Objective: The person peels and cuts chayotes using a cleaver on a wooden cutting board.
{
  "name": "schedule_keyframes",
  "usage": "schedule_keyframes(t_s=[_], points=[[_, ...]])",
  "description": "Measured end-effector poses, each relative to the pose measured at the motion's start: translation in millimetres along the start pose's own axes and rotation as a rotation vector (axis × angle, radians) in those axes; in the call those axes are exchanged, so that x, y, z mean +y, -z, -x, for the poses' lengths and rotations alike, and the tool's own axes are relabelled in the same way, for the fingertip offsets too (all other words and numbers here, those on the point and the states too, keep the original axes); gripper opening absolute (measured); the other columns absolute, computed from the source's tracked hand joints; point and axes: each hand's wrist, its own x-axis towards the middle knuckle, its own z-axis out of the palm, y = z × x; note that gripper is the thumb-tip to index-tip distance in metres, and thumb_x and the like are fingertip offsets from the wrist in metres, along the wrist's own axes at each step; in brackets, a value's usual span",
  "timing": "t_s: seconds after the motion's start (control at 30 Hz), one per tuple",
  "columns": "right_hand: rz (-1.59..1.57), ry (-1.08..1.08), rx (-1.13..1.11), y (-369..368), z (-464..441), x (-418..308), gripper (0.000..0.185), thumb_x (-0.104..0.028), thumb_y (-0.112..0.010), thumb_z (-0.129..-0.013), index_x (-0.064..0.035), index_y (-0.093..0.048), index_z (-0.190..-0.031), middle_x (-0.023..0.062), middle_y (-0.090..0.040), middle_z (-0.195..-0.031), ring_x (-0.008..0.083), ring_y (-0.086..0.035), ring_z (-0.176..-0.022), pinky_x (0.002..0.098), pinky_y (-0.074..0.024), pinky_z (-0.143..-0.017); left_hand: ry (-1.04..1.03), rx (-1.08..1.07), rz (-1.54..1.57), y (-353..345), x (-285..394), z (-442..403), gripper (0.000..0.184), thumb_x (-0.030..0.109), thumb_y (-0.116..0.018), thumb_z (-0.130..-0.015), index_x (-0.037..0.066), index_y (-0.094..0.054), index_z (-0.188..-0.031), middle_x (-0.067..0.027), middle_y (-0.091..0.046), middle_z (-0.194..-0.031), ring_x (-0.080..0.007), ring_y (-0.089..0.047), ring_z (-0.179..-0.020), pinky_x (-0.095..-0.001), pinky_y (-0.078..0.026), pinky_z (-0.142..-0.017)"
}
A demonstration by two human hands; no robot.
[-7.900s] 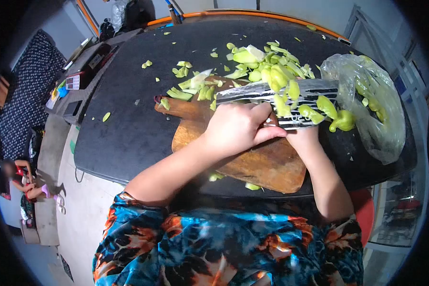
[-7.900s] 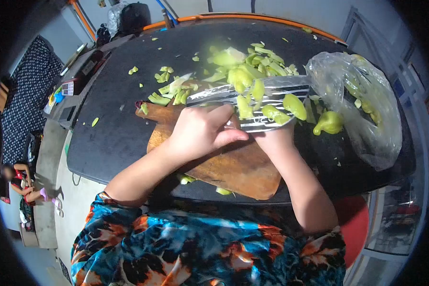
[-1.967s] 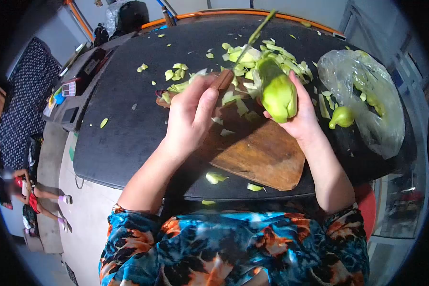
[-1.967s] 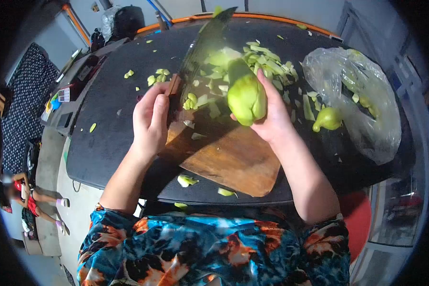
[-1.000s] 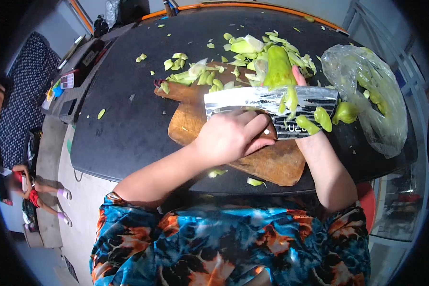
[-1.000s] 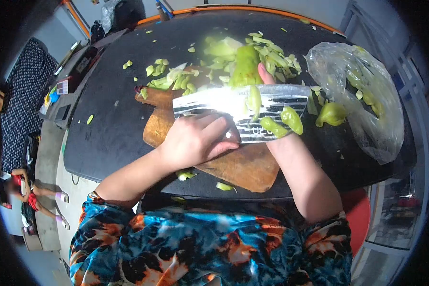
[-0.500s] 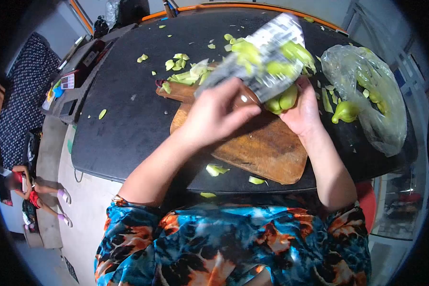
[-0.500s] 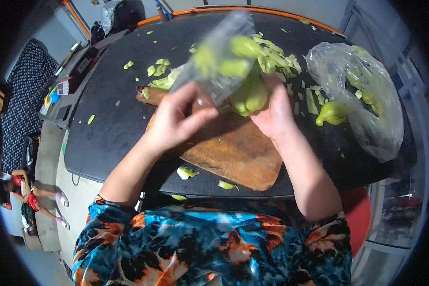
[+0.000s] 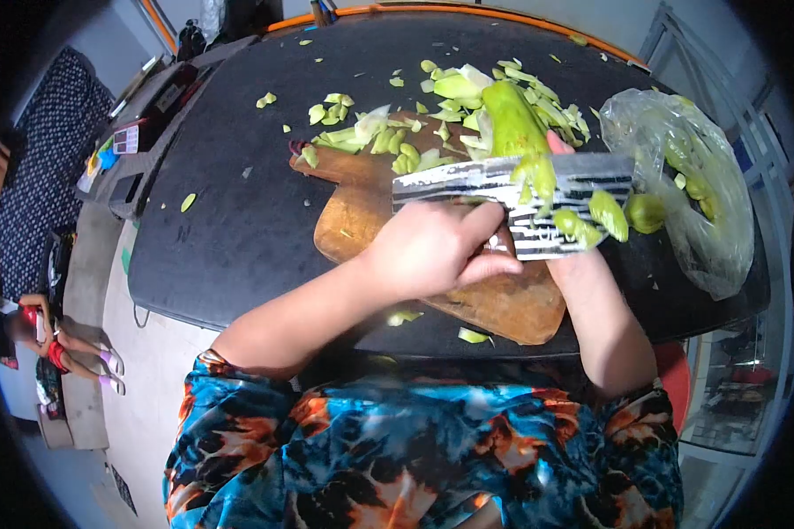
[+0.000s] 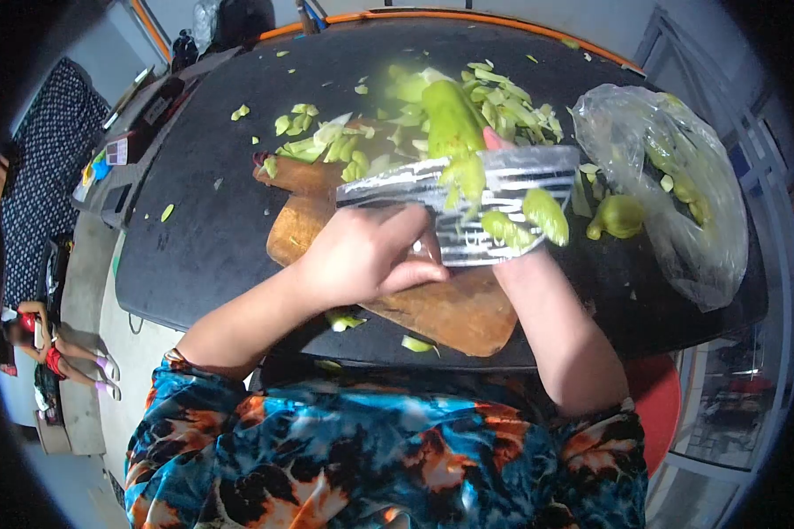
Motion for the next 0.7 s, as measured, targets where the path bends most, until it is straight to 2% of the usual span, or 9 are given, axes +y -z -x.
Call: schedule_keyframes(t_s=[0.23,0.33,0.37,0.4,0.47,0.53,0.57,0.6,0.7], points=[[-0.141,-0.042,-0.214,13.5,-4.5,4.8,0.044,-0.037,-0.048,-0.093,-0.0060,-0.053,-0.123,0.0125,-0.061,-0.114,0.0259,-0.059,-0.106,0.0417,-0.0467,-0.093,0.013,0.009,-0.101,-4.6,-1.0,-2.0,0.042,0.048,-0.060,-0.084,0.007,-0.052,-0.082,-0.0121,-0.057,-0.062,-0.0318,-0.061,-0.057,-0.0391,-0.048,-0.051],[0.185,0.234,0.326,-13.6,9.8,21.5,0.047,-0.041,-0.049,-0.092,-0.0062,-0.053,-0.122,0.0126,-0.063,-0.109,0.0267,-0.062,-0.097,0.0411,-0.0516,-0.082,0.121,0.111,-0.092,0.5,-14.8,-9.5,0.042,0.046,-0.057,-0.087,0.004,-0.054,-0.085,-0.0174,-0.062,-0.067,-0.0370,-0.063,-0.062,-0.0442,-0.049,-0.054],[0.316,-0.012,0.015,2.6,13.0,9.3,0.050,-0.044,-0.049,-0.090,-0.0052,-0.052,-0.121,0.0125,-0.064,-0.103,0.0269,-0.065,-0.087,0.0376,-0.0534,-0.068,0.291,0.193,-0.019,9.8,-31.0,-15.2,0.041,0.044,-0.057,-0.087,0.003,-0.055,-0.085,-0.0185,-0.062,-0.068,-0.0379,-0.063,-0.065,-0.0451,-0.049,-0.057],[0.358,0.031,0.085,-14.3,17.3,21.1,0.053,-0.047,-0.049,-0.088,-0.0039,-0.053,-0.118,0.0122,-0.065,-0.099,0.0262,-0.066,-0.079,0.0334,-0.0512,-0.058,0.463,0.273,0.059,20.9,-48.0,-16.8,0.039,0.041,-0.058,-0.088,0.002,-0.055,-0.086,-0.0196,-0.062,-0.070,-0.0388,-0.063,-0.068,-0.0460,-0.049,-0.059],[0.414,0.071,0.127,-29.8,21.5,24.4,0.053,-0.051,-0.045,-0.089,-0.0056,-0.056,-0.115,0.0133,-0.065,-0.094,0.0252,-0.065,-0.076,0.0303,-0.0490,-0.056,0.521,0.311,-0.047,38.6,-74.5,-8.7,0.036,0.038,-0.058,-0.088,0.002,-0.057,-0.087,-0.0196,-0.062,-0.070,-0.0382,-0.063,-0.071,-0.0447,-0.049,-0.062],[0.367,0.103,0.165,-28.1,15.0,13.5,0.054,-0.052,-0.044,-0.089,-0.0059,-0.056,-0.116,0.0128,-0.065,-0.092,0.0254,-0.065,-0.075,0.0305,-0.0488,-0.057,0.551,0.311,0.005,40.0,-60.3,-4.0,0.035,0.038,-0.060,-0.087,0.003,-0.056,-0.085,-0.0181,-0.061,-0.066,-0.0371,-0.063,-0.068,-0.0429,-0.048,-0.060],[0.338,0.109,0.196,-22.3,15.0,9.6,0.055,-0.052,-0.044,-0.089,-0.0060,-0.056,-0.116,0.0125,-0.065,-0.091,0.0254,-0.065,-0.074,0.0306,-0.0487,-0.057,0.497,0.260,0.083,37.8,-50.0,-3.4,0.032,0.034,-0.060,-0.089,0.002,-0.054,-0.084,-0.0161,-0.057,-0.066,-0.0306,-0.059,-0.064,-0.0386,-0.047,-0.060],[0.323,0.073,0.159,-13.9,13.8,2.4,0.051,-0.049,-0.049,-0.087,-0.0084,-0.053,-0.118,0.0078,-0.062,-0.102,0.0235,-0.064,-0.087,0.0322,-0.0480,-0.064,0.441,0.210,0.162,35.8,-40.3,-3.9,0.030,0.031,-0.059,-0.090,0.002,-0.052,-0.083,-0.0140,-0.052,-0.065,-0.0242,-0.055,-0.060,-0.0342,-0.045,-0.060],[0.163,0.306,0.255,-6.2,3.1,9.5,0.049,-0.045,-0.046,-0.092,-0.0113,-0.048,-0.127,0.0077,-0.052,-0.124,0.0213,-0.053,-0.112,0.0386,-0.0474,-0.087,0.214,0.016,0.151,30.6,-10.0,-6.8,0.039,0.042,-0.065,-0.084,0.005,-0.052,-0.080,-0.0115,-0.054,-0.063,-0.0266,-0.059,-0.060,-0.0355,-0.047,-0.056]])
